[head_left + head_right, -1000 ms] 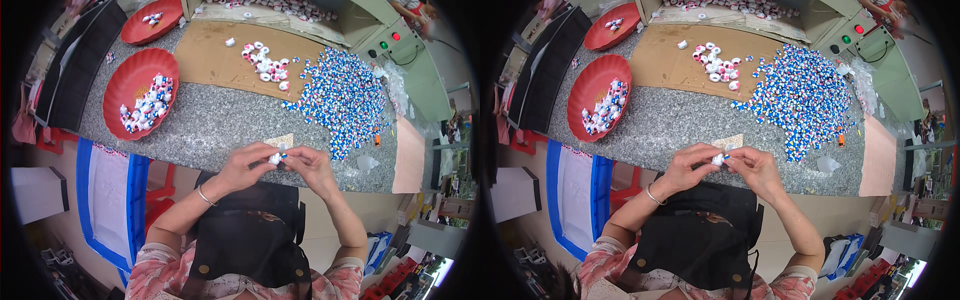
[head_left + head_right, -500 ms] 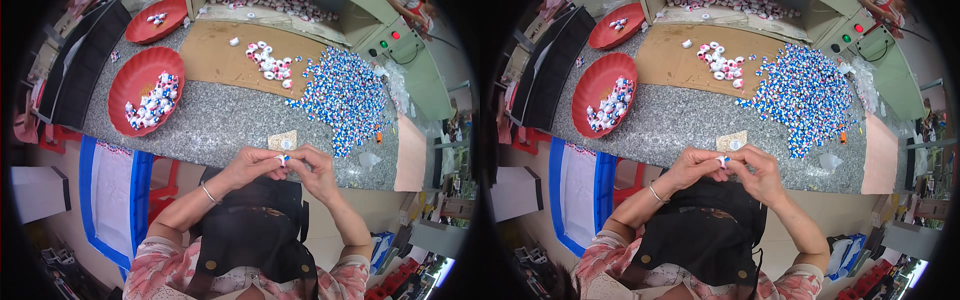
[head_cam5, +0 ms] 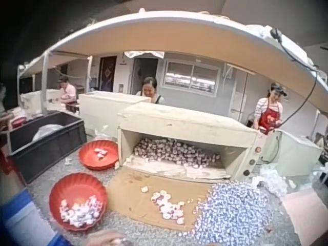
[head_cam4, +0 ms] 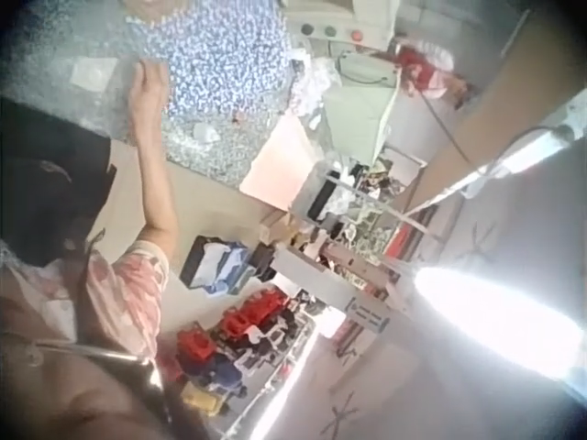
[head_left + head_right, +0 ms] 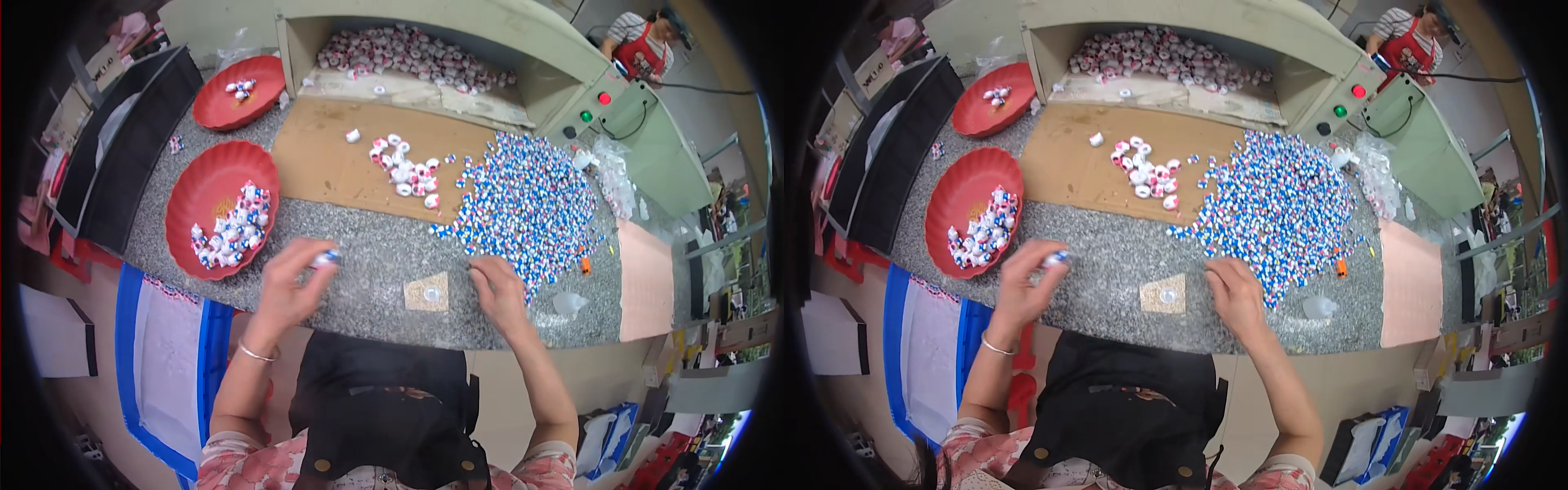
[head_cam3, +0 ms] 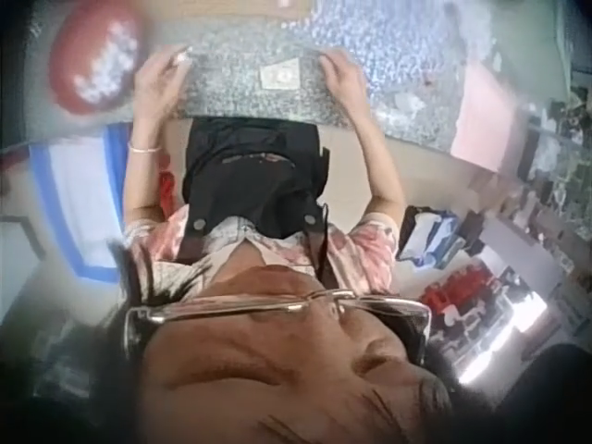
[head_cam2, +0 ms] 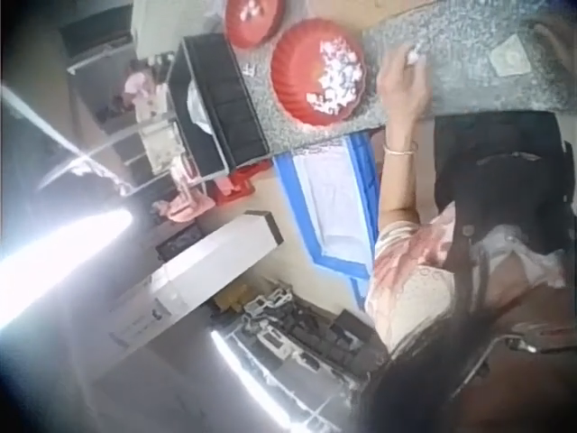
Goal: Adhering small circular toy components onto a base at a factory assembly station.
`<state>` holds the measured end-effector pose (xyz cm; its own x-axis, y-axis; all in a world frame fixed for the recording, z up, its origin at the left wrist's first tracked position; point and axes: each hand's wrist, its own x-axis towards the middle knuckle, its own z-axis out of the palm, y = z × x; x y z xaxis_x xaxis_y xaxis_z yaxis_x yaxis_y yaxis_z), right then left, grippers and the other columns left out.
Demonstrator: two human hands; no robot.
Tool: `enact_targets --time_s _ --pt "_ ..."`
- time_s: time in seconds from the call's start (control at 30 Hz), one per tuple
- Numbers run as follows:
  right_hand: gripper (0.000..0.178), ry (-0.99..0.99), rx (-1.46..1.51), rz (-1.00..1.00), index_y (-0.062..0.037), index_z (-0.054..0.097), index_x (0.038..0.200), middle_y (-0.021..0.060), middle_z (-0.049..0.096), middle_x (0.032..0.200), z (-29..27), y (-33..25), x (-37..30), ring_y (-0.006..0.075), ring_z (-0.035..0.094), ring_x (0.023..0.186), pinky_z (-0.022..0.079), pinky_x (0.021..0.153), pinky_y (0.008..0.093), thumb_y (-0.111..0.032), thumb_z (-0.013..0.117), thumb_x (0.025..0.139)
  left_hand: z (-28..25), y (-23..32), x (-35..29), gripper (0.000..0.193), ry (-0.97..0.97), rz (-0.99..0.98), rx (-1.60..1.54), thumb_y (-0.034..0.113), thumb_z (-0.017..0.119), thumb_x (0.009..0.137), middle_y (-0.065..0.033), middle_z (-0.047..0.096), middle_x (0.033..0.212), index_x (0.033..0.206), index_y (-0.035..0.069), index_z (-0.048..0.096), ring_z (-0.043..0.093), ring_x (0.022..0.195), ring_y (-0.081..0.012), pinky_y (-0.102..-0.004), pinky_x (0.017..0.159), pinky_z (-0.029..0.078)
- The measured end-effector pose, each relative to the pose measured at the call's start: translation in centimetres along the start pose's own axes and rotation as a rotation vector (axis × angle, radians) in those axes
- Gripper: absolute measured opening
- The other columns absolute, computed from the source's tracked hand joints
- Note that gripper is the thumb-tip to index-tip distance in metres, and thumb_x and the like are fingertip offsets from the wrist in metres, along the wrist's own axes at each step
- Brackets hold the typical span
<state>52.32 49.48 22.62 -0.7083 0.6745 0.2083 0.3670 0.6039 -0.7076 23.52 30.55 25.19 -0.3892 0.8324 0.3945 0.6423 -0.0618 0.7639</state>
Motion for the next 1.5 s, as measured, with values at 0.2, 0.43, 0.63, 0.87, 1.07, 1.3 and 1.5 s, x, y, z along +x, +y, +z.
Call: enact_targets --time_s 0.2,0.43,0.63,0.87,1.07,1.3,1.5 --pt "0.020 0.060 -0.319 -0.291 0.0008 0.067 0.099 0.0167 0.065 0.099 0.1 2.3 2.8 0.0339 0.064 0.092 0.052 0.080 0.0407 0.005 0.064 0.080 -6.3 -4.2 1.3 0.027 0.235 0.120 0.615 0.000 0.069 0.079 -0.0148 0.066 0.101 0.106 0.002 0.067 0.061 0.097 -0.0334 -0.0394 0.087 0.048" --pt "0.023 -0.042 -0.556 -0.274 0.0006 0.062 0.094 0.0159 0.052 0.083 0.4 2.0 3.3 0.0339 0.058 0.078 0.049 0.068 0.0429 0.009 0.056 0.074 -0.3 -3.0 6.3 0.033 0.261 0.133 0.324 -0.002 0.065 0.080 -0.0171 0.061 0.112 0.113 0.002 0.064 0.060 0.105 -0.0366 -0.0421 0.090 0.048" --pt "0.023 0.030 -0.556 -0.245 -0.0008 0.062 0.095 0.0174 0.054 0.090 1.3 2.1 2.9 0.0351 0.060 0.084 0.051 0.071 0.0434 0.009 0.055 0.076 8.7 -11.8 17.0 0.032 0.236 0.037 0.300 -0.001 0.059 0.083 -0.0206 0.059 0.116 0.115 0.003 0.061 0.060 0.106 -0.0404 -0.0452 0.088 0.051" --pt "0.020 0.007 -0.314 -0.138 -0.0019 0.063 0.099 0.0179 0.059 0.093 0.4 1.7 2.2 0.0368 0.065 0.087 0.053 0.074 0.0464 0.007 0.057 0.082 9.3 -13.4 18.1 0.034 0.090 -0.120 0.444 0.002 0.061 0.083 -0.0190 0.065 0.105 0.116 0.009 0.065 0.063 0.098 -0.0380 -0.0455 0.083 0.052" --pt "0.022 -0.041 0.034 0.129 -0.0057 0.072 0.104 0.0097 0.067 0.097 -0.5 -0.4 -1.4 0.0221 0.066 0.089 0.054 0.076 0.0306 0.001 0.069 0.084 8.1 -4.7 8.4 0.031 -0.090 -0.469 -0.741 0.008 0.064 0.093 -0.0038 0.065 0.102 0.123 0.000 0.062 0.064 0.080 -0.0114 -0.0261 0.074 0.053" --pt "0.020 -0.121 0.230 0.347 -0.0004 0.069 0.109 0.0121 0.068 0.088 -0.5 -1.4 -2.3 0.0210 0.069 0.079 0.054 0.071 0.0279 -0.002 0.067 0.089 6.8 0.5 -3.1 0.032 -0.330 -0.542 -1.164 -0.001 0.062 0.093 -0.0077 0.067 0.107 0.125 -0.001 0.059 0.066 0.090 -0.0123 -0.0260 0.080 0.055" --pt "0.017 -0.156 -0.226 -0.018 0.0026 0.068 0.103 0.0172 0.068 0.091 -0.2 -1.4 -1.1 0.0306 0.070 0.080 0.055 0.069 0.0344 0.001 0.066 0.086 7.8 0.7 -5.0 0.034 -0.297 -0.658 -1.297 0.000 0.064 0.092 -0.0095 0.067 0.113 0.125 -0.002 0.059 0.066 0.097 -0.0145 -0.0277 0.087 0.055"
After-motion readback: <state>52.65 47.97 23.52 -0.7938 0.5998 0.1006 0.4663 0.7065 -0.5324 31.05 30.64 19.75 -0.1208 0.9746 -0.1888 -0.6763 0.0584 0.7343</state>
